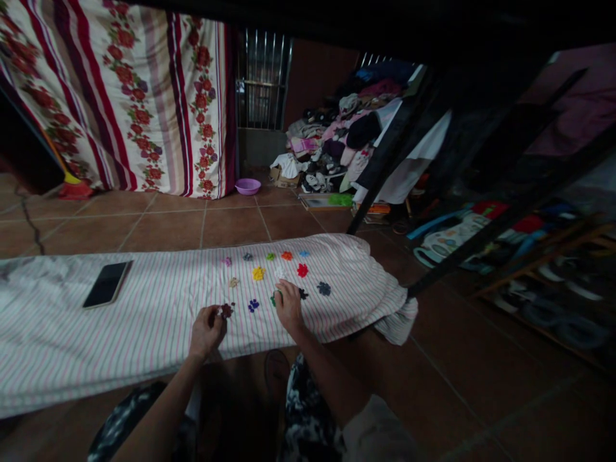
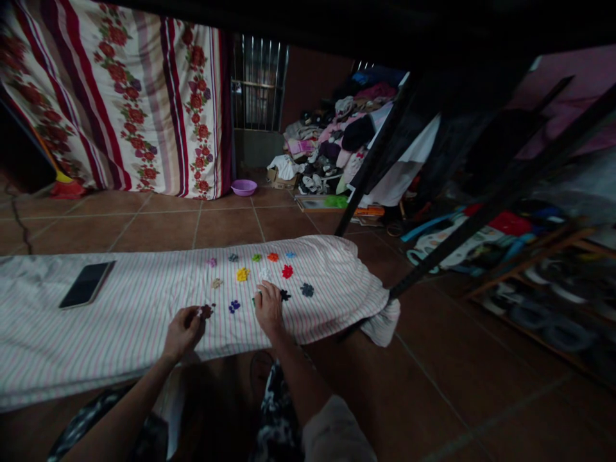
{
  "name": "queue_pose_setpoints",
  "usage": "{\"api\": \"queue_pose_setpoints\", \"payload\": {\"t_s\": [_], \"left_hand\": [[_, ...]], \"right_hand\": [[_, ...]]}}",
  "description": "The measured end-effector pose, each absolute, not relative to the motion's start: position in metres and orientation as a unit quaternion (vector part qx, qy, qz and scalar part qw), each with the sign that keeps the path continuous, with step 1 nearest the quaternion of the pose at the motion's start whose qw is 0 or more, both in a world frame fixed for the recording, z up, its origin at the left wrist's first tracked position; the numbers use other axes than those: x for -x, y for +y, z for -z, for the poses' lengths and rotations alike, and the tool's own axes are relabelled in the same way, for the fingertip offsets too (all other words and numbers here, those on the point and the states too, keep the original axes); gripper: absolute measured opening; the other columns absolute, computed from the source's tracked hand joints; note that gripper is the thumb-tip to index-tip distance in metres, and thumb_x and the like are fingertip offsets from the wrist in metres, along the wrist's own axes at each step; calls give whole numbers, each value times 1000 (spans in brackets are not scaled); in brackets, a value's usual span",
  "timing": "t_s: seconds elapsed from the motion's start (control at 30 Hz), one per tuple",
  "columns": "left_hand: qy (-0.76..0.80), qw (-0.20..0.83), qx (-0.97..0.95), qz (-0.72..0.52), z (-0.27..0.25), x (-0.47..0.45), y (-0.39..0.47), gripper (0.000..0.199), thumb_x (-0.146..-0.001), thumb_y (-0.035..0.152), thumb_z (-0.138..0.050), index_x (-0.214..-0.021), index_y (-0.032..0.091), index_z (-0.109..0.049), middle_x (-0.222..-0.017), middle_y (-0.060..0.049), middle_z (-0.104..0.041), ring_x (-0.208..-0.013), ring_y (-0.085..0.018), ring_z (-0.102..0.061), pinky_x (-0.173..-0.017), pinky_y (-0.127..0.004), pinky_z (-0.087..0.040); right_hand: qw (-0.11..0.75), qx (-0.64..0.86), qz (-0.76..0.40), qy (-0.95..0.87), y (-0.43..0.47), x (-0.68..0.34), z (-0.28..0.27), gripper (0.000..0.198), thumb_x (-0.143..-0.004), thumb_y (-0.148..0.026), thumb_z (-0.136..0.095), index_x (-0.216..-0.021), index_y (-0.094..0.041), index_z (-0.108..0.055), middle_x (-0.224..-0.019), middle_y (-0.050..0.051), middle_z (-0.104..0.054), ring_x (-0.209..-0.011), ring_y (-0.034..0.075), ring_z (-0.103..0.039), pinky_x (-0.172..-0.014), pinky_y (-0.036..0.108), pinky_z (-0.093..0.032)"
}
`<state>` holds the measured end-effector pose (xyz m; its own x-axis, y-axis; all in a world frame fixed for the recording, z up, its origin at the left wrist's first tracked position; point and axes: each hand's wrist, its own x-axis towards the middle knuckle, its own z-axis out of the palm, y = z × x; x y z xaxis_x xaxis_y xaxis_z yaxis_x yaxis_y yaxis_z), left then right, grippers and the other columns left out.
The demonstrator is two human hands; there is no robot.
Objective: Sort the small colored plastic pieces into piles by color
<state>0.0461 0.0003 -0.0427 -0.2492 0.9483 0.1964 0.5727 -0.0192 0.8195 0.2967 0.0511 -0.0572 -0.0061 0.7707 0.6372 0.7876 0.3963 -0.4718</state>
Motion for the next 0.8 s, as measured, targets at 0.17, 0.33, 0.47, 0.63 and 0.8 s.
{"api": "queue_pose_setpoints", "payload": {"t_s": [0.17, 0.33, 0.47, 0.63, 0.8], "left_hand": [[667, 220, -569, -427, 42, -46, 0, 30, -73, 37, -47, -91, 19, -64, -90, -8, -67, -86, -23, -66, -80, -37, -54], [667, 214, -572, -427, 41, -46, -1, 29, -73, 35, -48, -90, 19, -65, -90, -8, -67, -88, -23, -66, -82, -38, -53], [669, 204, -572, -429, 38, -47, -1, 27, -75, 32, -45, -89, 20, -65, -90, -8, -68, -89, -23, -65, -83, -39, -53], [672, 190, -570, -433, 38, -49, 0, 27, -78, 28, -41, -87, 18, -64, -88, -9, -68, -87, -23, -65, -81, -38, -53], [674, 173, -570, -436, 43, -53, 0, 27, -79, 26, -39, -87, 18, -63, -88, -10, -66, -86, -23, -64, -82, -39, -52]], "right_hand": [[463, 534, 0, -707, 42, -307, 52, 29, -94, -18, -36, -105, -16, -63, -112, 13, -62, -111, 23, -52, -97, 43, -43], [447, 541, -32, -712, 29, -310, 51, 32, -92, -18, -34, -105, -17, -64, -113, 12, -62, -111, 22, -54, -100, 42, -43], [447, 546, -61, -706, 29, -307, 50, 35, -90, -15, -34, -107, -17, -64, -115, 13, -61, -113, 20, -56, -100, 36, -46], [425, 552, -81, -713, 42, -302, 45, 38, -87, -10, -34, -110, -18, -64, -113, 11, -64, -111, 19, -58, -99, 33, -47], [346, 591, -74, -725, 76, -300, 32, 40, -84, -7, -38, -114, -14, -63, -118, 13, -63, -113, 19, -57, -102, 33, -44]]}}
